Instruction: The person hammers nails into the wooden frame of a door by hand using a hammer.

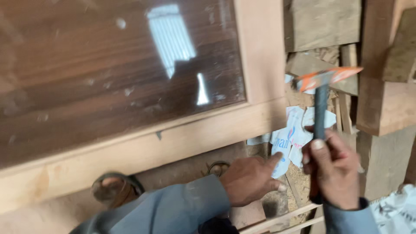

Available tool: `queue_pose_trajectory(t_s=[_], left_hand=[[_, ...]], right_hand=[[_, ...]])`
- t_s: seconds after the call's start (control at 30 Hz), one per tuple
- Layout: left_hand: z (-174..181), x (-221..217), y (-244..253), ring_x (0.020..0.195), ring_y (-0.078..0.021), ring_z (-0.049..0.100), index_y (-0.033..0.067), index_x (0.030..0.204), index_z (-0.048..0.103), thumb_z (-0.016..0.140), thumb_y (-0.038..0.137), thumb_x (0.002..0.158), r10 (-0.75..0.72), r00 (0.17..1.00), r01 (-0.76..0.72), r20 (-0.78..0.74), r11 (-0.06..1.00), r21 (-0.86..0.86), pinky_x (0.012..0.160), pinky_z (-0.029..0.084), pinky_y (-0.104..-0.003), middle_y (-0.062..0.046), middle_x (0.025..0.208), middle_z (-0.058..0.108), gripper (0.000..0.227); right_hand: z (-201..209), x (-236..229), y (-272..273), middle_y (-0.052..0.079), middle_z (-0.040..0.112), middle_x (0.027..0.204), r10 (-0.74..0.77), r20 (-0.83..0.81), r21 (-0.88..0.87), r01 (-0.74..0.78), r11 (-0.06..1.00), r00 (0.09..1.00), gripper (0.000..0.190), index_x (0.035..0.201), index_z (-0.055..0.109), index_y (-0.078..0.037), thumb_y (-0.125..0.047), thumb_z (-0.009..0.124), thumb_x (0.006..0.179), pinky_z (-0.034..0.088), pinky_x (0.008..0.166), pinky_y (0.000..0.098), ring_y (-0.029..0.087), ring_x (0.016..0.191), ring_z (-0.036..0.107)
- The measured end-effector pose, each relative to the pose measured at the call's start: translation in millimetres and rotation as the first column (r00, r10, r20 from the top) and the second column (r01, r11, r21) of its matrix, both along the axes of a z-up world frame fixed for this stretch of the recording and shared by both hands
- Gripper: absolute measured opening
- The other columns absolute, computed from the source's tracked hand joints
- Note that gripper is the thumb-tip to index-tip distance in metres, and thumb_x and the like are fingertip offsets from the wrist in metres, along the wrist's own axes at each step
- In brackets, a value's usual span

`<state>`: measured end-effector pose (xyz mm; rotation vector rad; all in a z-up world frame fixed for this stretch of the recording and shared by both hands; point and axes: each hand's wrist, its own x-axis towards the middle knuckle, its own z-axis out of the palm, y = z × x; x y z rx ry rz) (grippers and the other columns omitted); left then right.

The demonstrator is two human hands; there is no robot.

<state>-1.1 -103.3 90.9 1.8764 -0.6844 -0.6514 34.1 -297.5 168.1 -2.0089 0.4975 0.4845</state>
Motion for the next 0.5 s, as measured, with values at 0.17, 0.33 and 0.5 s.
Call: queue_pose_trajectory(t_s=[0.17,0.33,0.5], left_hand=[[-19,7,19,0.078,-0.0287,0.065,-0.0014,0.116,0.055,0.059,0.028,0.107,0.362,0.761,-0.537,-0.538,0.817,-0.21,0.073,0.053,-0.04,-0.018,0.087,0.066,0.031],[-5,13,53,0.07,-0.0306,0.063,0.0069,0.093,0.069,0.068,0.02,0.093,0.359,0.933,-0.357,-0.023,0.932,0.065,0.063,0.05,-0.045,-0.014,0.078,0.062,0.013],[-7,39,39,0.09,-0.0349,0.065,0.007,0.103,0.072,0.072,0.02,0.083,0.32,0.892,-0.349,0.32,0.936,0.037,0.072,0.054,-0.047,-0.017,0.104,0.066,0.023]], right_hand=[[-64,-86,12,0.0,0.064,0.067,-0.155,-0.159,0.125,0.175,0.977,0.975,0.04,0.134,0.052,-0.013,-0.026,0.061,0.096,0.04,0.041,0.021,0.005,0.048,0.05],[-104,-101,71,0.007,0.064,0.07,-0.244,-0.12,0.254,0.267,0.93,0.962,0.026,0.122,0.059,-0.006,-0.02,0.062,0.101,0.046,0.047,0.0278,0.013,0.053,0.057],[-92,-79,73,0.021,0.071,0.099,0.242,0.366,-0.192,-0.181,0.964,0.899,0.033,0.126,0.062,-0.002,-0.012,0.067,0.094,0.058,0.072,0.0409,0.04,0.087,0.071]])
